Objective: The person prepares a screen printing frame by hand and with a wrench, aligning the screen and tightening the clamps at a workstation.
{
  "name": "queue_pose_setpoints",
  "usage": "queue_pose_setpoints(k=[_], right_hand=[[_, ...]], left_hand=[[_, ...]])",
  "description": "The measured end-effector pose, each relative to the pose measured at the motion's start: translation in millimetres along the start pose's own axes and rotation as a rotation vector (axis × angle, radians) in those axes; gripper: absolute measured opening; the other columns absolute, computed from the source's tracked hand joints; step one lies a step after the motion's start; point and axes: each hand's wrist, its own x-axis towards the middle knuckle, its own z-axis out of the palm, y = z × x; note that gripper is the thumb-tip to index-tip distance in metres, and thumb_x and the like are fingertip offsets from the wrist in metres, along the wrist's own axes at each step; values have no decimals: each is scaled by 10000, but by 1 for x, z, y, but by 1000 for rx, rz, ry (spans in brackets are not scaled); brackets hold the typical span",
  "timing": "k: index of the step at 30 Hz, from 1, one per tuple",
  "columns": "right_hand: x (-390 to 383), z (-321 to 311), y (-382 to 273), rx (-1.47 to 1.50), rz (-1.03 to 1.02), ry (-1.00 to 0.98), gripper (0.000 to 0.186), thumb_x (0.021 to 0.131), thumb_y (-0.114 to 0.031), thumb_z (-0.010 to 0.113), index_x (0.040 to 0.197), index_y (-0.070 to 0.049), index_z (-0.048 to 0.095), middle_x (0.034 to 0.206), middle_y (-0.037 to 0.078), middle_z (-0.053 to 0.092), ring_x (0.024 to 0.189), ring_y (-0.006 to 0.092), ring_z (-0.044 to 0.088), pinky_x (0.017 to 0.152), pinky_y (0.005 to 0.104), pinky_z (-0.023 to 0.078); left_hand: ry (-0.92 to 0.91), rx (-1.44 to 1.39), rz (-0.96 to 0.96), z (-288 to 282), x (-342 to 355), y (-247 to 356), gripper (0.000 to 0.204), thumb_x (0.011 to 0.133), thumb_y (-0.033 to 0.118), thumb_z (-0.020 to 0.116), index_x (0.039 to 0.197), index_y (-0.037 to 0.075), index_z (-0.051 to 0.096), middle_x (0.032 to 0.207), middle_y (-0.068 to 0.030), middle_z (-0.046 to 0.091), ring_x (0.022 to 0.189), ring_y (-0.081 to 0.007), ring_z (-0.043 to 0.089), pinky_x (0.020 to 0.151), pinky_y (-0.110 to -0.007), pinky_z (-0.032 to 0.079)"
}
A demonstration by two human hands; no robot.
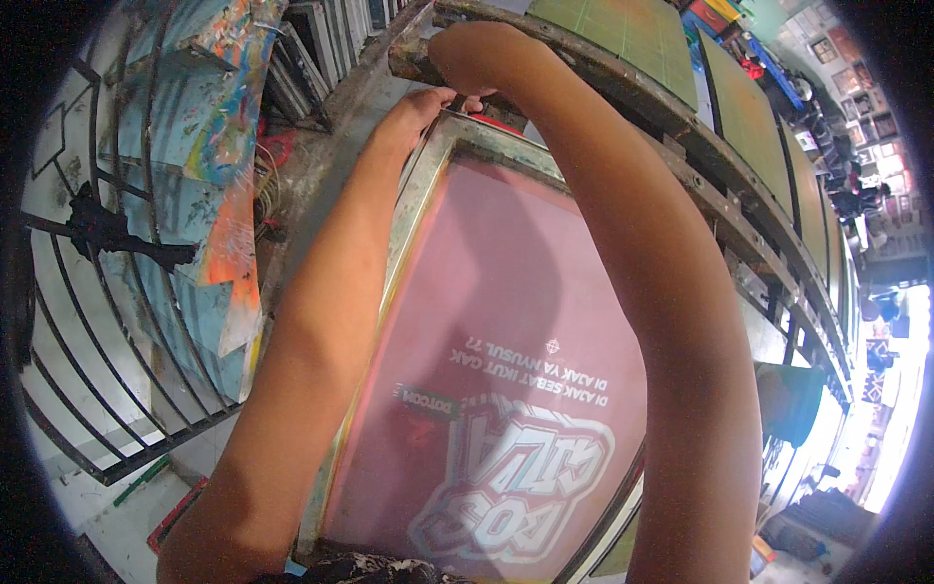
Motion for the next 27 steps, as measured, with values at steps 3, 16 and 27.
queue_pose_setpoints(k=[3, 16, 27], right_hand=[[5, 0, 1, -9, -4, -25, 131, 761, -106, 631, 841, -65, 727, 870, 140, 698, 840, 345, 661, 734, 442, 513], [42, -22, -29, -222, -121, -326, 175, 766, -96, 689, 898, 11, 733, 883, 211, 708, 831, 344, 697, 717, 445, 546], [5, -28, 13, 2, -28, -92, 170, 775, -165, 692, 906, -68, 739, 899, 144, 714, 835, 282, 688, 729, 430, 532]], left_hand=[[6, -31, -62, -4, 10, -1, 248, 935, 186, 539, 1018, -11, 665, 929, -102, 715, 842, -178, 676, 795, -352, 547], [-69, 17, 263, -20, 20, -13, 176, 909, 179, 574, 1029, 68, 640, 898, -55, 659, 765, -164, 624, 686, -330, 543], [4, -59, 95, -26, 37, -15, 212, 941, 204, 593, 1012, 27, 686, 880, -68, 697, 772, -138, 637, 667, -290, 517]])
